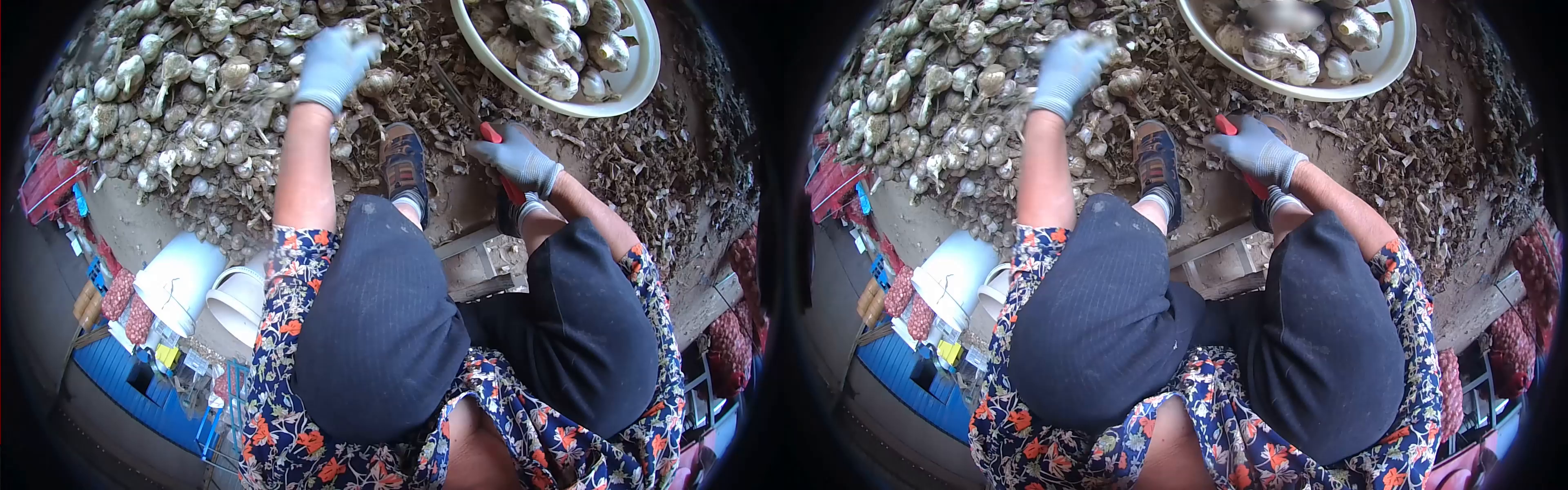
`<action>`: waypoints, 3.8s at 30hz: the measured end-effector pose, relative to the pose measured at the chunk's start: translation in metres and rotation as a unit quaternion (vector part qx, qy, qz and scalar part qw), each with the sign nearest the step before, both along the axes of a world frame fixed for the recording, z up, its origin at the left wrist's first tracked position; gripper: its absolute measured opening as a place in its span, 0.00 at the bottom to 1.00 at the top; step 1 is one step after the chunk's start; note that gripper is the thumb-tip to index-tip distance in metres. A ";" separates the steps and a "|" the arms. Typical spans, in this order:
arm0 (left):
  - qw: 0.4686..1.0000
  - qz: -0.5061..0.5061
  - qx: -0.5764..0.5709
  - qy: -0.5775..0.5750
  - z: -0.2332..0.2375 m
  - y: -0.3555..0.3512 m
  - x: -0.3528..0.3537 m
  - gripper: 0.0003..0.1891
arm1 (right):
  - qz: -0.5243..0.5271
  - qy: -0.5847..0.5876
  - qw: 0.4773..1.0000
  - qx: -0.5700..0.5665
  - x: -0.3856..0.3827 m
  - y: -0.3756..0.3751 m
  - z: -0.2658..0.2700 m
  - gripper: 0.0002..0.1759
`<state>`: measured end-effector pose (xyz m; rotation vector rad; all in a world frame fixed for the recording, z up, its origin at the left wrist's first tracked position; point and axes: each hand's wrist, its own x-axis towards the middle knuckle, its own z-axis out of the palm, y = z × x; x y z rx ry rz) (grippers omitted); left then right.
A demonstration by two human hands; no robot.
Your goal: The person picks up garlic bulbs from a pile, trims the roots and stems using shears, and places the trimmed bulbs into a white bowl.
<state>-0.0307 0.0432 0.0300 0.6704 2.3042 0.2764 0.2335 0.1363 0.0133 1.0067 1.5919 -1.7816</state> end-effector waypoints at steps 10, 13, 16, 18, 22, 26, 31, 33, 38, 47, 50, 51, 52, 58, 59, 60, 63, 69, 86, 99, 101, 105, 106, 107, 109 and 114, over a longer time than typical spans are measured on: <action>0.984 -0.082 -0.100 0.124 -0.083 -0.029 0.035 0.36 | 0.182 0.058 0.952 0.239 0.007 0.000 -0.030 0.21; 0.990 -0.039 0.115 0.071 -0.094 -0.057 0.036 0.39 | 0.199 0.019 0.928 0.316 -0.002 -0.002 -0.016 0.23; 0.972 0.043 0.224 -0.051 -0.060 -0.057 0.056 0.41 | 0.243 0.062 0.880 0.403 -0.004 0.000 -0.013 0.25; 0.942 0.045 0.318 -0.100 -0.058 -0.057 0.055 0.42 | 0.255 0.067 0.862 0.433 -0.009 -0.003 -0.007 0.26; 0.903 0.046 0.408 -0.127 -0.039 -0.050 0.056 0.42 | 0.271 0.094 0.795 0.535 -0.012 -0.004 0.007 0.27; 0.911 0.019 0.413 -0.016 -0.039 -0.048 0.055 0.44 | 0.258 0.125 0.776 0.562 -0.023 -0.008 0.017 0.29; 0.934 0.032 0.333 0.122 -0.009 -0.041 0.074 0.41 | 0.259 0.108 0.828 0.485 -0.037 -0.015 0.023 0.25; 0.920 -0.016 0.273 0.281 0.002 -0.038 0.079 0.45 | 0.250 0.129 0.822 0.495 -0.040 -0.016 0.021 0.24; 0.879 -0.055 0.369 0.298 -0.003 -0.038 0.066 0.40 | 0.263 0.128 0.850 0.439 -0.040 -0.010 0.028 0.24; 0.832 0.086 0.276 -0.474 -0.013 -0.065 0.041 0.31 | 0.187 0.117 0.891 0.397 -0.002 -0.010 0.002 0.16; 0.833 0.080 0.320 -0.443 -0.015 -0.069 0.048 0.34 | 0.211 0.100 0.895 0.380 0.009 -0.001 0.009 0.19; 0.834 0.082 0.318 -0.443 -0.013 -0.072 0.049 0.34 | 0.211 0.101 0.896 0.378 0.010 -0.001 0.012 0.19; 0.852 0.078 0.311 -0.414 -0.011 -0.071 0.048 0.34 | 0.238 0.108 0.888 0.377 0.010 0.001 0.015 0.21; 0.924 0.023 0.295 -0.242 -0.017 -0.066 0.044 0.34 | 0.290 0.146 0.829 0.456 0.003 -0.001 0.012 0.22; 0.924 0.020 0.296 -0.242 -0.012 -0.062 0.047 0.34 | 0.282 0.148 0.837 0.444 0.002 -0.003 0.011 0.23; 0.954 -0.017 0.241 -0.177 -0.006 -0.058 0.051 0.35 | 0.275 0.149 0.845 0.434 0.000 -0.003 0.011 0.23; 0.985 -0.074 0.146 -0.062 -0.001 -0.051 0.070 0.37 | 0.250 0.129 0.867 0.412 -0.012 -0.009 0.011 0.25; 0.916 0.064 0.380 -0.107 -0.009 -0.051 0.071 0.37 | 0.176 0.096 0.908 0.368 -0.018 -0.001 0.006 0.21; 0.644 0.300 0.503 -0.493 -0.023 -0.048 0.075 0.25 | -0.013 0.130 0.989 -0.073 -0.017 -0.008 0.013 0.22; 0.829 -0.176 0.425 0.318 0.020 0.085 0.096 0.37 | 0.001 -0.022 0.998 -0.053 -0.008 -0.003 0.015 0.23; 0.834 -0.220 0.401 0.309 0.021 0.072 0.091 0.39 | -0.023 -0.020 0.999 -0.036 -0.011 0.000 0.022 0.23; 0.836 -0.071 0.480 0.257 0.002 0.034 0.048 0.19 | -0.018 0.005 0.998 -0.052 0.005 -0.004 -0.005 0.20; 0.906 -0.003 0.348 0.241 -0.007 0.011 0.027 0.18 | -0.014 -0.003 0.999 -0.050 0.002 -0.002 0.003 0.18; 0.937 0.031 0.204 0.282 0.005 -0.001 0.015 0.18 | -0.014 -0.001 0.999 -0.050 -0.001 0.001 0.003 0.18; 0.901 -0.056 -0.022 0.430 -0.036 -0.030 -0.022 0.24 | -0.001 -0.016 0.999 -0.049 0.000 -0.003 0.004 0.17; 0.908 -0.104 -0.098 0.393 -0.052 -0.042 -0.048 0.28 | 0.129 0.047 0.988 0.073 -0.012 -0.007 -0.007 0.25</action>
